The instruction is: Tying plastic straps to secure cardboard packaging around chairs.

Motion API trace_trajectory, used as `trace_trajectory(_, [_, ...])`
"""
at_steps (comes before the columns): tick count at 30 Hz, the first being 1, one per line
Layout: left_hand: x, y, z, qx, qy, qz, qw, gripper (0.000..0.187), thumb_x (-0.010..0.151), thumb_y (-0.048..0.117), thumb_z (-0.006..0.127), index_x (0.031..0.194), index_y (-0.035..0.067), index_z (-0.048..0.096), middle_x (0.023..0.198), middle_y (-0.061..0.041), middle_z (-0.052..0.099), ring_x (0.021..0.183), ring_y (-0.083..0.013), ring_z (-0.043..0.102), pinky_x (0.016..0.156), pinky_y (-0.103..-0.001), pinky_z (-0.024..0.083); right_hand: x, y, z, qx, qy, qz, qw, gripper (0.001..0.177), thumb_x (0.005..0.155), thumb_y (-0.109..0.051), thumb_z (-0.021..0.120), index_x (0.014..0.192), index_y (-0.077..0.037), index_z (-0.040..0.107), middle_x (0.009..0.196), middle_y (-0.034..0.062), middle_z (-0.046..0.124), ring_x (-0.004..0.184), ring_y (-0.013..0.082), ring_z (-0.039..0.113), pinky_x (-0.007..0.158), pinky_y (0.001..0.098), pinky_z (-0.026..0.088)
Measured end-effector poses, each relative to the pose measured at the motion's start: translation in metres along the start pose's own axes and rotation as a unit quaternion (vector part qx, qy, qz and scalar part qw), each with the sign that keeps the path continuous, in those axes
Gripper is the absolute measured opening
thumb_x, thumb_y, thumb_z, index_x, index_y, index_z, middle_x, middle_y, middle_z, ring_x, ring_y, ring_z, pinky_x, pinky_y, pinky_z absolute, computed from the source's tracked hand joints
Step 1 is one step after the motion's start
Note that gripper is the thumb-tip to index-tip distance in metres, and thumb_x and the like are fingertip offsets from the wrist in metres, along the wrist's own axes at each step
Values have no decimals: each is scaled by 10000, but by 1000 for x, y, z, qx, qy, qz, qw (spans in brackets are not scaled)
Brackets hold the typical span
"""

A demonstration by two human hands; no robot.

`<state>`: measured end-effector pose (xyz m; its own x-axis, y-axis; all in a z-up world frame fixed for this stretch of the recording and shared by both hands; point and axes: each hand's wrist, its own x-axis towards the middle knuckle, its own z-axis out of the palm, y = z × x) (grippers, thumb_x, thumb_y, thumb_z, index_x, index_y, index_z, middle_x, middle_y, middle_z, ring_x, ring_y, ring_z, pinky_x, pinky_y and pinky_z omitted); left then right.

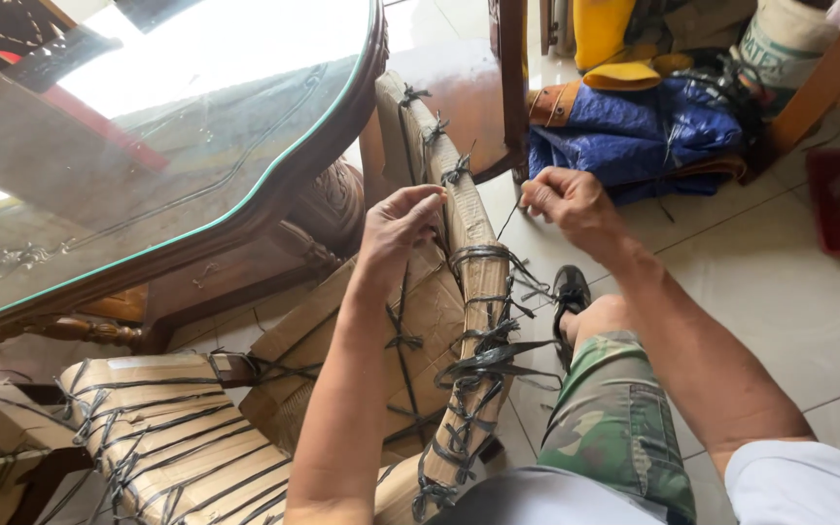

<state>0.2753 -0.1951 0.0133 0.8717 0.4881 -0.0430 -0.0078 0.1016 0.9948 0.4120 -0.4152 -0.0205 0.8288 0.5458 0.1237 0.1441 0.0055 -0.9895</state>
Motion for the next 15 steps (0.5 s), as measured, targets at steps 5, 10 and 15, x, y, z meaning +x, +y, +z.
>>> trace_trajectory(5, [11, -23, 10, -40, -23, 35, 998, 218, 914, 62, 764, 1125, 7, 746, 921, -118, 757, 660, -83, 636, 575, -185, 598, -6, -21, 19, -85, -31, -25, 996, 293, 1004, -325, 724, 779, -138, 727, 593, 31, 601, 590, 97, 540, 545, 220, 444])
trace_trajectory(10, [12, -51, 21, 52, -35, 49, 997, 291, 826, 48, 811, 1113, 64, 775, 917, -86, 756, 675, -89, 676, 582, -211, 604, -7, -27, 35, -92, -23, -83, 992, 239, 1004, -236, 715, 806, -102, 729, 635, 45, 640, 615, 111, 596, 583, 260, 485])
trace_trajectory(15, [11, -58, 24, 108, -35, 57, 992, 215, 860, 134, 804, 1075, 156, 795, 806, -24, 759, 649, -80, 703, 576, -236, 598, -13, -52, 48, -147, -37, -130, 980, 187, 973, -205, 728, 805, -126, 745, 636, 30, 654, 623, 116, 593, 594, 271, 485])
